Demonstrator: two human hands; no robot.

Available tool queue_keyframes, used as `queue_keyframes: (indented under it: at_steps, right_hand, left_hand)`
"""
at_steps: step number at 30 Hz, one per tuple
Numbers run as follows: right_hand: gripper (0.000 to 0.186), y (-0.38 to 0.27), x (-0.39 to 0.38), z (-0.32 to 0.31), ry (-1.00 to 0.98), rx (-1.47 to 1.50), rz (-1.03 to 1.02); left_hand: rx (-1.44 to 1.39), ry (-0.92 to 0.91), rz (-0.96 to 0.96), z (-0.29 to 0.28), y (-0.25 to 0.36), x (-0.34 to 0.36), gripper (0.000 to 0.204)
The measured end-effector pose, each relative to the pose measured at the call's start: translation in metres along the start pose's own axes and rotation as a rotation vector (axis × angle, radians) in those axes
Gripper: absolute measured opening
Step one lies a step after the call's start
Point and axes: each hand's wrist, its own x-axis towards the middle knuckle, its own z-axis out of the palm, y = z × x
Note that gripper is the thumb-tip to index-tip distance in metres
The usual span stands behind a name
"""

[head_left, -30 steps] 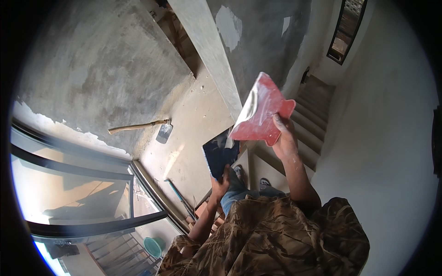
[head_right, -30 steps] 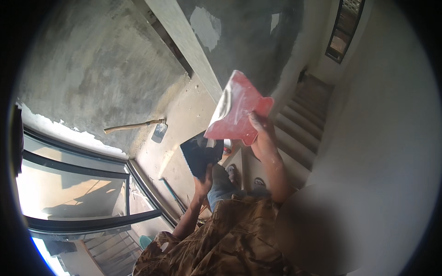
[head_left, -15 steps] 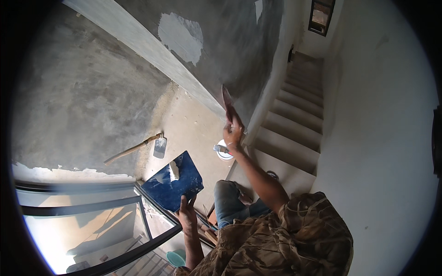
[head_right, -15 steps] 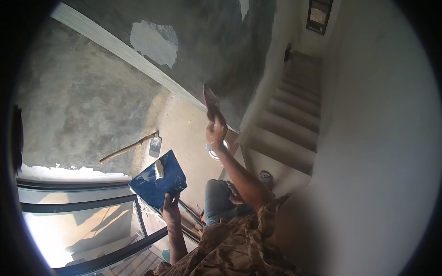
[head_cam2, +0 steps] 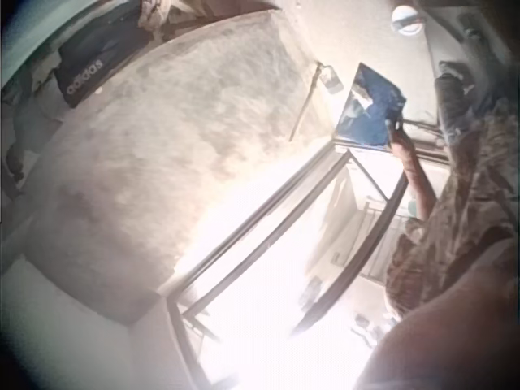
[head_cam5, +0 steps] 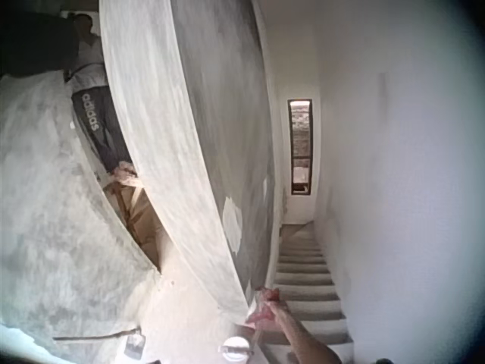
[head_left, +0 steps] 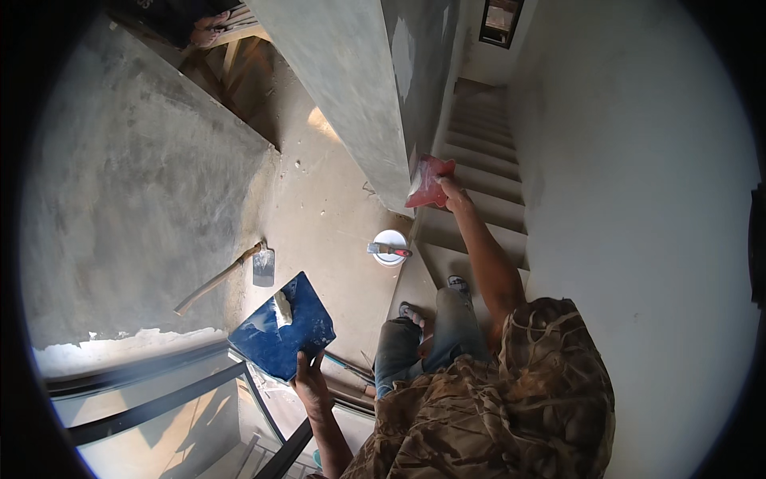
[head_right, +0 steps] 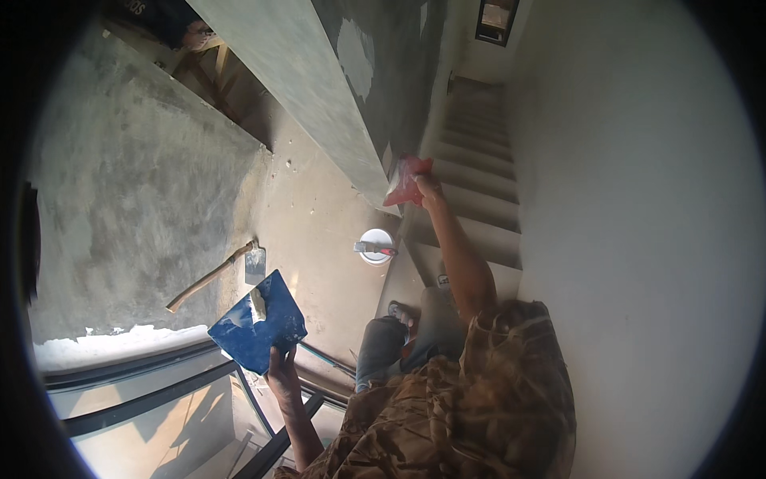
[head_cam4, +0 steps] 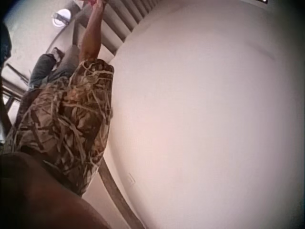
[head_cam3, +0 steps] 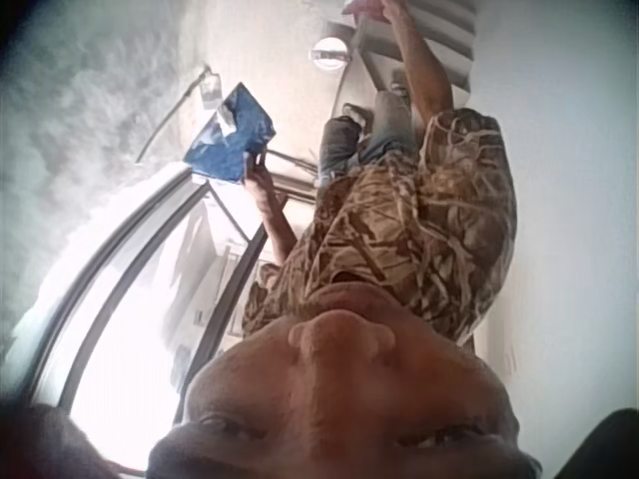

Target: The person applies white plaster to a concrete wall using a pink trowel and a blue hawk. They repeatedly scoop plaster from the hawk and spread it onto the wall surface, smoothing the material with the trowel. The person works on a vertical wall section adjacent to a staircase.

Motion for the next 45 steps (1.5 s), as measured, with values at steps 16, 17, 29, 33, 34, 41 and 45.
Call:
queue_keyframes:
  at_steps: [16, 17, 29, 33, 34, 41, 45]
  right_hand:
    - [0.037, -0.186, -0.156, 0.096, -0.114, -0.050, -0.204]
    - [0.037, -0.198, -0.172, 0.106, -0.146, -0.044, -0.237]
    - [0.040, -0.161, -0.272, -0.043, -0.292, 0.267, -0.553]
    - [0.039, -0.032, -0.247, -0.086, -0.124, 0.294, -0.365]
    - [0.037, -0.009, -0.246, -0.093, -0.041, 0.281, -0.350]
    - [0.023, 0.081, -0.238, -0.081, 0.389, -0.349, -0.575]
    - [0.028, 0.104, -0.203, -0.036, 0.380, -0.362, -0.749]
  left_hand:
    - [-0.036, -0.254, 0.048, 0.044, 0.050, 0.004, 0.035]
    - [-0.043, -0.291, 0.042, 0.048, 0.054, 0.008, 0.036]
    - [-0.209, -0.483, 0.175, 0.070, 0.044, -0.020, 0.048]
    - [-0.364, -0.480, 0.026, 0.063, 0.059, -0.011, 0.039]
    - [-0.393, -0.516, -0.038, 0.071, 0.065, -0.003, 0.038]
    - [-0.370, -0.519, -0.227, 0.085, 0.089, -0.001, 0.035]
    - [-0.281, -0.416, -0.291, 0.097, 0.090, 0.026, 0.032]
